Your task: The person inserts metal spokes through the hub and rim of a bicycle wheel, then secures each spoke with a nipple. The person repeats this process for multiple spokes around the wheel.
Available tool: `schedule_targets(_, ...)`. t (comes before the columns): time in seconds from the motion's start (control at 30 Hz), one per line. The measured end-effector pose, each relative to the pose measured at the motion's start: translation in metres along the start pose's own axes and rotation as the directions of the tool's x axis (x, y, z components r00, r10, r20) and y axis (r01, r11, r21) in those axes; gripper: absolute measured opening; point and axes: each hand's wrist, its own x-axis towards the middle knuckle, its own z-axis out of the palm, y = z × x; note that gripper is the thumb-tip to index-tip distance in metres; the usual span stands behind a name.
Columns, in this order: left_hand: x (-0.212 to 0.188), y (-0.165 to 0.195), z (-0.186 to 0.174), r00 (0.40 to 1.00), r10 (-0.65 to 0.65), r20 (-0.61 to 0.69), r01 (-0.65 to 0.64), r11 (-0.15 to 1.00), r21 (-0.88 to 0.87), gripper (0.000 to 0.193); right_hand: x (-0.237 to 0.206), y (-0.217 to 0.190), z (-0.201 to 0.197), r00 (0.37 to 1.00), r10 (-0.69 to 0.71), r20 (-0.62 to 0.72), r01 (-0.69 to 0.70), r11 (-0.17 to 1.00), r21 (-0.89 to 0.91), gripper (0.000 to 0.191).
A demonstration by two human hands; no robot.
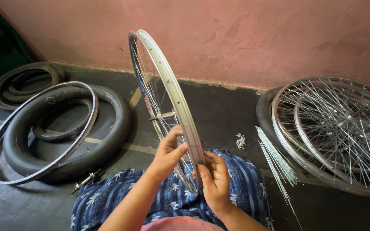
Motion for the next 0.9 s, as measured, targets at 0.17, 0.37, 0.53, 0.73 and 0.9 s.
schedule_targets(0.17,-0.019,-0.004,0.000,0.992,0.003,-0.126,0.006,0.998,0.067,0.011,0.006,-0.009,0.006,0.999,0.026,-0.023,-0.022,0.985,0.171,0.038)
schedule_targets(0.37,-0.012,-0.001,-0.010,0.970,0.039,0.242,-0.113,0.948,0.299,0.010,0.010,-0.015,0.011,0.997,0.011,-0.077,0.013,0.951,0.308,0.040)
schedule_targets(0.53,-0.002,0.004,-0.005,0.950,0.090,0.300,-0.195,0.920,0.341,0.014,0.009,-0.010,0.009,0.998,0.021,-0.058,0.000,0.940,0.340,0.039)
schedule_targets(0.73,0.002,0.005,-0.011,0.920,0.062,0.388,-0.241,0.870,0.430,0.020,0.005,-0.006,0.009,0.998,0.038,-0.045,-0.019,0.932,0.363,0.037)
schedule_targets(0.9,-0.003,0.002,-0.021,0.906,-0.071,0.418,-0.143,0.876,0.460,0.020,0.002,-0.001,0.010,0.999,0.052,-0.004,-0.047,0.940,0.339,0.035)
